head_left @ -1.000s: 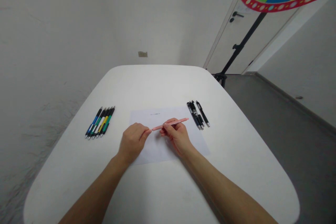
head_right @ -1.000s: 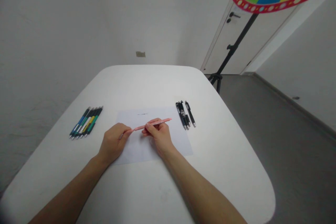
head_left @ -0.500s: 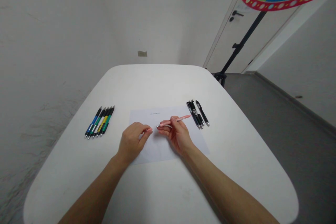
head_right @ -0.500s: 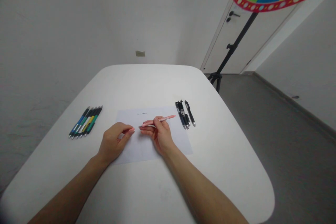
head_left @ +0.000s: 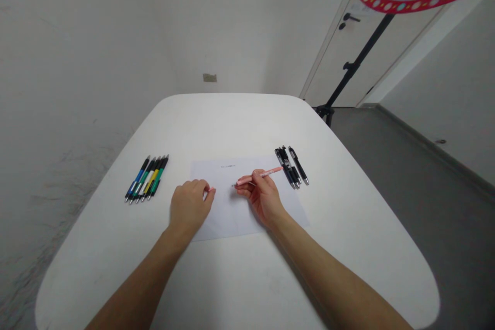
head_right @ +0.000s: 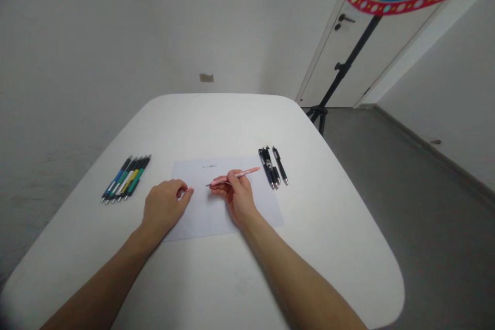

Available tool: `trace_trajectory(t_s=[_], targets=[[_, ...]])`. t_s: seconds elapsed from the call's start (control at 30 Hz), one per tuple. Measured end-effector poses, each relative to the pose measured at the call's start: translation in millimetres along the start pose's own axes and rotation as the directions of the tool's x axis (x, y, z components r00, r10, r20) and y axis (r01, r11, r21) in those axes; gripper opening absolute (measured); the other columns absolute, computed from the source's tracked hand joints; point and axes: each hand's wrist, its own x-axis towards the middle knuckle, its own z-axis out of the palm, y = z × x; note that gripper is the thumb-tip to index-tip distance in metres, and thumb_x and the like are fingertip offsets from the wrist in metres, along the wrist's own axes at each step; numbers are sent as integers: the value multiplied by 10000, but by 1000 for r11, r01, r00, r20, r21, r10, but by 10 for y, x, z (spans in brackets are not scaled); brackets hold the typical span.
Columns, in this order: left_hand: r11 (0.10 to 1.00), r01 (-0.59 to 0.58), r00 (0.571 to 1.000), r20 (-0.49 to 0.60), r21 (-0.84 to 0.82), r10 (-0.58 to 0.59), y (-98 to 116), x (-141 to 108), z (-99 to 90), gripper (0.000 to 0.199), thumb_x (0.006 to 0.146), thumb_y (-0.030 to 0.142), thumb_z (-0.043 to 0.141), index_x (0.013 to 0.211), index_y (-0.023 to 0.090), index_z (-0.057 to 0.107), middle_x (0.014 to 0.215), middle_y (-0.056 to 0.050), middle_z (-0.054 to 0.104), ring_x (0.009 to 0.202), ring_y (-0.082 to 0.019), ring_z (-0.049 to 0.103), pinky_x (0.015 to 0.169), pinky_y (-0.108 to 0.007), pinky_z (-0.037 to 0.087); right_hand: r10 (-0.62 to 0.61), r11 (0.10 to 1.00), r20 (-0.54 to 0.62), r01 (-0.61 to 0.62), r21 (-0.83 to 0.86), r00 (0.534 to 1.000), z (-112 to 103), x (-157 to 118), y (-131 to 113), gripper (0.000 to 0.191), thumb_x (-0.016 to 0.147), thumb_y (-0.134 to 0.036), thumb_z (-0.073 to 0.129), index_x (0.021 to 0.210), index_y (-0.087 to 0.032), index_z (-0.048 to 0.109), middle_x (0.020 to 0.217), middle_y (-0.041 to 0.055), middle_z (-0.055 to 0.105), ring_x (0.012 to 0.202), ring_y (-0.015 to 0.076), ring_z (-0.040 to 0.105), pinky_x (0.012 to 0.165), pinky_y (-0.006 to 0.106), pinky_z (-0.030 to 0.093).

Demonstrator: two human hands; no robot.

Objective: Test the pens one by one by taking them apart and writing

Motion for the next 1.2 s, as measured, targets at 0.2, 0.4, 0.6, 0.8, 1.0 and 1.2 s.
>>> trace_trajectory(t_s=[0.2, 0.4, 0.6, 0.8, 1.0, 1.2], targets=[[999, -34, 999, 41, 35, 32, 25, 2, -3, 268, 893, 308, 522, 643, 214, 543, 610, -28, 624, 598, -205, 569, 584, -330, 334, 0, 1000, 5, 0, -1, 1000, 3, 0, 4, 399, 702, -488, 806, 783, -225, 516, 708, 34, 739, 654, 169, 696, 594, 266, 576], [1000, 5, 991, 134, -17, -3, 40, 10, -36, 221, 861, 374, 591, 719, 206, 566, 659, -28, 635, 640, -218, 594, 623, -335, 366, 2, 1000, -2, -2, -5, 1000, 20, -11, -10, 407, 683, -496, 817, 775, -227, 525, 700, 27, 739, 643, 167, 688, 594, 270, 573], [977, 28, 978, 206, -210, 16, -28, 43, -83, 256, 758, 177, 560, 1004, 175, 629, 853, -51, 678, 783, -233, 625, 732, -370, 430, 1, 1000, 4, -1, -24, 1000, 17, -18, -24, 394, 703, -502, 800, 759, -226, 526, 705, 30, 741, 647, 170, 686, 583, 273, 573], [968, 71, 970, 242, -241, -11, -115, 61, -80, 203, 732, 153, 517, 885, 183, 646, 830, -56, 668, 814, -236, 610, 760, -380, 431, -7, 1000, 8, 7, -15, 1000, 16, -11, -22, 400, 696, -499, 808, 739, -224, 521, 691, 28, 744, 618, 163, 684, 567, 268, 578], [959, 127, 957, 286, -254, -51, -117, 79, -95, 179, 757, 176, 508, 869, 180, 648, 853, -59, 690, 826, -226, 617, 806, -380, 442, -13, 1000, 24, 13, 17, 1000, 7, -6, -16, 392, 704, -474, 810, 763, -215, 522, 686, 29, 748, 605, 147, 689, 561, 231, 576], [956, 128, 957, 287, -263, -49, -108, 91, -124, 195, 737, 169, 504, 870, 185, 645, 832, -53, 680, 811, -229, 612, 786, -380, 443, -12, 999, 27, 12, 32, 1000, 3, -2, -9, 365, 726, -452, 799, 765, -208, 531, 686, 43, 747, 610, 149, 694, 563, 223, 577]])
